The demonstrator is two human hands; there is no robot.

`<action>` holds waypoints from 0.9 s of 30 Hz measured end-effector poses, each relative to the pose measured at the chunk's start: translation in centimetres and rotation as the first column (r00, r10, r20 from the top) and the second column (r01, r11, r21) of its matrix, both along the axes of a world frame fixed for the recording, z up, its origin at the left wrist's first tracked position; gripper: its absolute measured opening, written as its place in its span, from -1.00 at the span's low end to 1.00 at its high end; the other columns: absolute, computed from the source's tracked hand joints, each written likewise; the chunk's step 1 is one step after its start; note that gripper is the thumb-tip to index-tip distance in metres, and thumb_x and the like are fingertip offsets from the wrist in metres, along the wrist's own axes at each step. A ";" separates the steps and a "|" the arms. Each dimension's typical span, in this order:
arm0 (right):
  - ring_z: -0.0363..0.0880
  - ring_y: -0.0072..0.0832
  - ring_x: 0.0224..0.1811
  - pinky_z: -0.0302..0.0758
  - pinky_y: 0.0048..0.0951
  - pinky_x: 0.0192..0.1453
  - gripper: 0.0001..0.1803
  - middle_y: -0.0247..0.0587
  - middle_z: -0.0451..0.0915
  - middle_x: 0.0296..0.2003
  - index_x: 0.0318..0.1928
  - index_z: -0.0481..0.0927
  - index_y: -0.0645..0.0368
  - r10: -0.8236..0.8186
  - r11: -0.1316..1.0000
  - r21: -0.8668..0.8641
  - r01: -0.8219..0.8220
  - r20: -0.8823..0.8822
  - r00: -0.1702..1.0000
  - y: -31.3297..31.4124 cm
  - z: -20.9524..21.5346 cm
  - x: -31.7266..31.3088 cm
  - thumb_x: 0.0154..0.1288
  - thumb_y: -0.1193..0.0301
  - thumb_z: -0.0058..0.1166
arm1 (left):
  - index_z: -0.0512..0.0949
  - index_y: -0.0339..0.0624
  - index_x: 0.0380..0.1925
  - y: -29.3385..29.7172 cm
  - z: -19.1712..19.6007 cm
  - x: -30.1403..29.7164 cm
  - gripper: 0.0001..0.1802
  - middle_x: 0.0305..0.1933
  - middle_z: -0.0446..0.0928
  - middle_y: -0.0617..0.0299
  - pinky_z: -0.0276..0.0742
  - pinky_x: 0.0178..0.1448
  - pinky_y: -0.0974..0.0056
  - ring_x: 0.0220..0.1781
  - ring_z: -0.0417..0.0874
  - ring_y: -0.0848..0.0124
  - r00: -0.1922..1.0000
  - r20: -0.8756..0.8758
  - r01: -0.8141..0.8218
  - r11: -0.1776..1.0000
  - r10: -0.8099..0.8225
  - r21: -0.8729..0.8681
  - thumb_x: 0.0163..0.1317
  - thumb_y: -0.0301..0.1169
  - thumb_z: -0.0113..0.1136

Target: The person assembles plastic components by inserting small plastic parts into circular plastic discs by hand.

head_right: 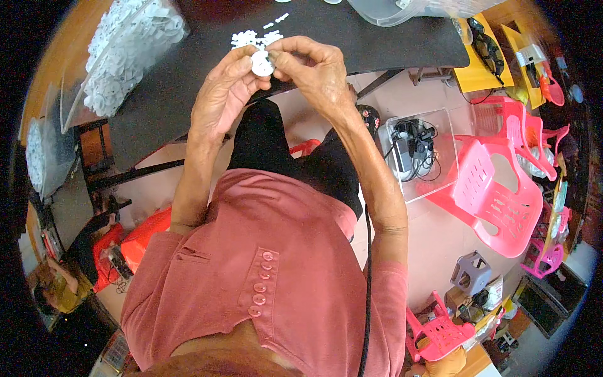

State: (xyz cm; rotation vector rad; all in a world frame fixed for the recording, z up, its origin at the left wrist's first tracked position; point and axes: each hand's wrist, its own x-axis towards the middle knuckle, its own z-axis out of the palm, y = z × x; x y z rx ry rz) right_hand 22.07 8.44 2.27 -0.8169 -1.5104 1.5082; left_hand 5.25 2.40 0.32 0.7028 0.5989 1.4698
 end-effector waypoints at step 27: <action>0.59 -0.29 -0.12 0.51 -0.30 0.04 -0.78 -0.26 0.60 -0.14 -0.12 0.62 0.07 -0.300 0.551 0.779 -0.299 0.519 0.800 7.6 -0.6 1.7 0.20 0.47 0.11 | 0.52 -0.31 0.02 0.0 -0.5 -0.9 -0.67 -0.06 0.59 0.02 0.62 -0.02 0.16 -0.10 0.65 0.28 0.999 0.037 0.006 1.000 -0.007 0.026 0.31 -0.39 0.19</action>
